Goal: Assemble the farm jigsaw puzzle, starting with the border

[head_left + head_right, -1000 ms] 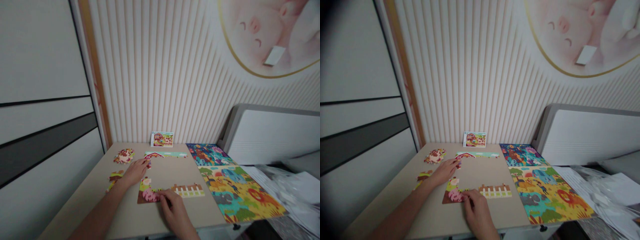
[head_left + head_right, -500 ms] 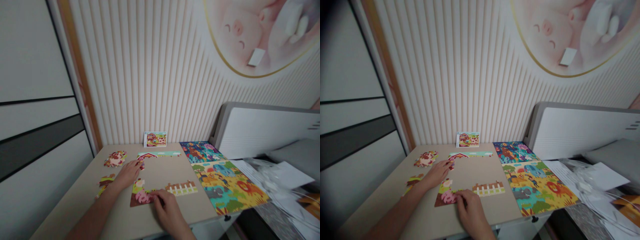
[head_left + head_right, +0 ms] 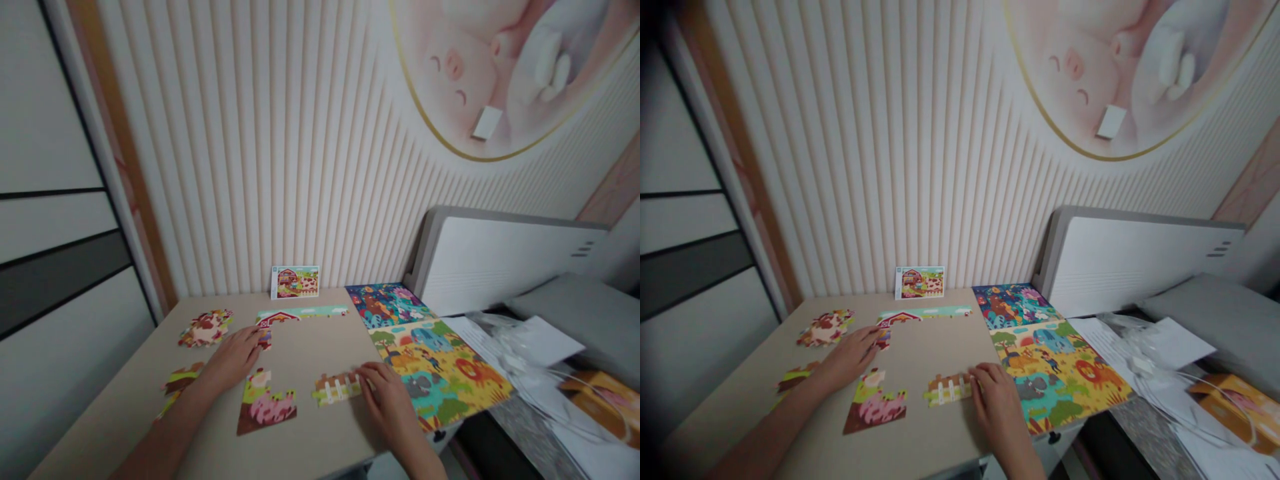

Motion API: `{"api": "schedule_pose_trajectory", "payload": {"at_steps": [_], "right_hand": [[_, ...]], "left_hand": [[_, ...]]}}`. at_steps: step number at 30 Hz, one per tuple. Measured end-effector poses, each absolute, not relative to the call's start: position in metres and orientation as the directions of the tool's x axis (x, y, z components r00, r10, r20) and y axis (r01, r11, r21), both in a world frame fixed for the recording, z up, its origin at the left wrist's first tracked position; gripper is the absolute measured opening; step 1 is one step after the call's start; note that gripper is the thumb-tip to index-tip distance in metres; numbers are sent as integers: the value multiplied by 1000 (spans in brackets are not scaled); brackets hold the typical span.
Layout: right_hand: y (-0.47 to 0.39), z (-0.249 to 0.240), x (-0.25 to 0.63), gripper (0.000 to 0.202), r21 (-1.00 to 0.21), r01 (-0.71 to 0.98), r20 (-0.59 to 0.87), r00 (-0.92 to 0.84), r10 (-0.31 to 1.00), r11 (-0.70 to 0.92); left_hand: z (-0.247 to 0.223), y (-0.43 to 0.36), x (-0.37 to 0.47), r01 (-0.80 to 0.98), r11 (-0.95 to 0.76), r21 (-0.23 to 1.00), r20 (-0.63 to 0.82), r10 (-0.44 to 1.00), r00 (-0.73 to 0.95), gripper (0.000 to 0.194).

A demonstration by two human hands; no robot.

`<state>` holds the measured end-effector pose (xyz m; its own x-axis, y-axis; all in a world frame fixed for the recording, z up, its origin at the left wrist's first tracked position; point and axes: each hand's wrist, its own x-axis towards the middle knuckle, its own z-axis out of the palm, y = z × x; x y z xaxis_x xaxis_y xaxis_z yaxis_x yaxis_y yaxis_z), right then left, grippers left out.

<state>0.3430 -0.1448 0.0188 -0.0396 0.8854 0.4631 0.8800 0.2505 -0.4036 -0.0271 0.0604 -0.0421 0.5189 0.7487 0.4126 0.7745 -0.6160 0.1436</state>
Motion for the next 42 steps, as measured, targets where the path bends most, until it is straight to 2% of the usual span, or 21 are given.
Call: {"api": "schedule_pose_trajectory", "payload": {"at_steps": [8,13,18,22,29,34,42], "right_hand": [[-154,18,348,31,-327,913,472,-67,879,245],[-159,18,350,32,-290,927,427,-98,899,239],[-130,44,363,30,-168,970,318,-115,941,175],[-62,57,370,32,-23,991,145,-129,981,134],[27,45,364,43,-6,987,78,-158,984,159],[41,34,366,41,-9,990,44,-139,989,139],[42,41,366,46,-66,988,69,-137,988,141]], "left_hand": [[-33,57,-30,771,-621,145,405,748,526,37],[-29,53,-26,808,-581,95,351,779,519,42],[-28,54,-24,825,-560,80,311,800,513,43],[-24,51,-23,823,-561,90,297,804,516,42],[-25,46,-20,840,-529,122,285,829,481,42],[-27,50,-20,846,-524,95,253,835,489,42],[-22,48,-16,841,-531,107,283,827,486,42]]}}
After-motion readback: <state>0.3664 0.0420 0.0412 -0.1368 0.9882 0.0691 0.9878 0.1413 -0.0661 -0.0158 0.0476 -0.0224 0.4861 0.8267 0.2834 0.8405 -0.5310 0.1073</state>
